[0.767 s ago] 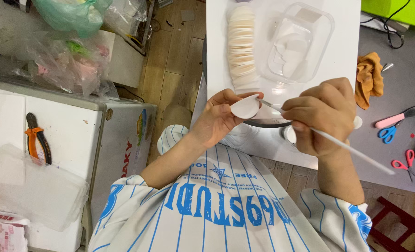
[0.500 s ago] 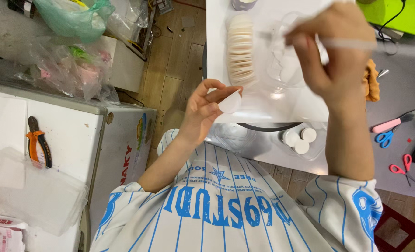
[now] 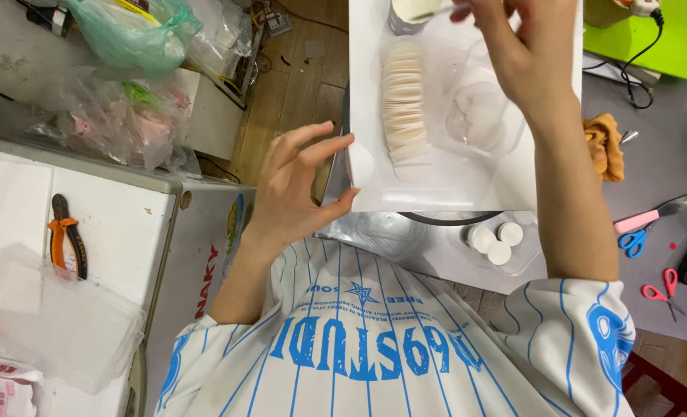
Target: The person repeatedly picks up small white clay discs and uses a thin metal tool to smooth and shape their edges. The person places the finished discs into a clear plastic container on the table.
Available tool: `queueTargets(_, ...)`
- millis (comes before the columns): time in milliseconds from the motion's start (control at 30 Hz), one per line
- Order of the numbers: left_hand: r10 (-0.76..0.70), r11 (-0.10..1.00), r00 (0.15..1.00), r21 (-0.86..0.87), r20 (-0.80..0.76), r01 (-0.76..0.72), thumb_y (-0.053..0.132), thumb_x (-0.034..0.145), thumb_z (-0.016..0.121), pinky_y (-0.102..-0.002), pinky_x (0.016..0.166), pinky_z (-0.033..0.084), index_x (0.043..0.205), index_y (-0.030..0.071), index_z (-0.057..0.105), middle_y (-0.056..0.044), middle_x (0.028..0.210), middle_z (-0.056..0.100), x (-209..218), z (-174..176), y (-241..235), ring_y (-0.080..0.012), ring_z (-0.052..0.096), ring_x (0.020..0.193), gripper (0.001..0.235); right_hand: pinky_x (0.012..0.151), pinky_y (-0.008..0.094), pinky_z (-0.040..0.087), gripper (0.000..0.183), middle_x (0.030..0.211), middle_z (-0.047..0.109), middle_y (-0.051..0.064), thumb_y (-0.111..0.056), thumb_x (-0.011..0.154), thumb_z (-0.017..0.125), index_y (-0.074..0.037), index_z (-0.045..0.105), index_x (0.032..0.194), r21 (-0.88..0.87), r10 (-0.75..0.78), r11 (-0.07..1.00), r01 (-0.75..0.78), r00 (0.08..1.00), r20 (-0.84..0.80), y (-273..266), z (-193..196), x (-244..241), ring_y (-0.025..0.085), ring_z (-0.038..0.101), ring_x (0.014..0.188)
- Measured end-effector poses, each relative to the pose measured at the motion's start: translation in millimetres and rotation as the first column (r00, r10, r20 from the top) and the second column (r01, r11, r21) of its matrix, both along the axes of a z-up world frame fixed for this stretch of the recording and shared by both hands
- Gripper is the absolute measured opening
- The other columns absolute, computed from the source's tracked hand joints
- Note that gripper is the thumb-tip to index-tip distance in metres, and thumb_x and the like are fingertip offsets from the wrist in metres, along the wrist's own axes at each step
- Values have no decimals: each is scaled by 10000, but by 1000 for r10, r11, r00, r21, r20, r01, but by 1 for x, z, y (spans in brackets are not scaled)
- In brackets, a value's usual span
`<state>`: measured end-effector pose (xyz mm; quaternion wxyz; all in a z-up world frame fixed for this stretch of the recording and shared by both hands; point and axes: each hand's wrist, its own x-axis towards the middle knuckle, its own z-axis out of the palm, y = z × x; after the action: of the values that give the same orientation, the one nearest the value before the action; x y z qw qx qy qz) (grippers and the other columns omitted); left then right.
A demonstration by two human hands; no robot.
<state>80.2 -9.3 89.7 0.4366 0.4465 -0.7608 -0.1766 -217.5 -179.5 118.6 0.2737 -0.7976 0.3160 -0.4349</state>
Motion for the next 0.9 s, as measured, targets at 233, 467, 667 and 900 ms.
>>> queueTargets(233, -102, 970, 959, -186, 266, 155, 191, 842, 892, -466, 1208, 429, 1367, 93, 528, -24, 1368, 614, 1, 15, -7, -232, 525, 1369, 646, 746, 294, 510, 136, 985, 763, 74, -105, 950, 660, -23, 757, 999, -75, 168, 981, -178, 979, -118, 123, 25, 9, 207, 644, 844)
queueTargets(467, -147, 961, 948, -187, 283, 205, 161, 798, 881, -461, 1196, 414, 1301, 77, 597, -19, 1322, 641, -9, 21, -4, -220, 539, 1332, 583, 779, 322, 509, 143, 1010, 770, 77, -82, 909, 708, -20, 765, 1025, -51, 63, 996, -71, 988, -143, 142, 4, 6, 221, 636, 846)
queueTargets(667, -121, 963, 949, -198, 291, 183, 154, 798, 885, -464, 1209, 410, 1302, 74, 597, -20, 1319, 651, -7, 23, -1, -219, 544, 1340, 586, 763, 320, 495, 132, 968, 768, 57, -102, 868, 718, -40, 767, 975, -48, 171, 983, -178, 978, -115, 146, -2, 7, 209, 638, 826)
queueTargets(900, -135, 962, 949, -193, 284, 194, 165, 794, 882, -476, 1196, 415, 1304, 72, 595, -25, 1317, 650, -11, 22, 0, -222, 550, 1322, 593, 737, 290, 498, 144, 1023, 773, 75, -70, 942, 675, -16, 773, 1032, 47, 64, 997, -61, 995, -79, 138, 0, 2, 205, 619, 856)
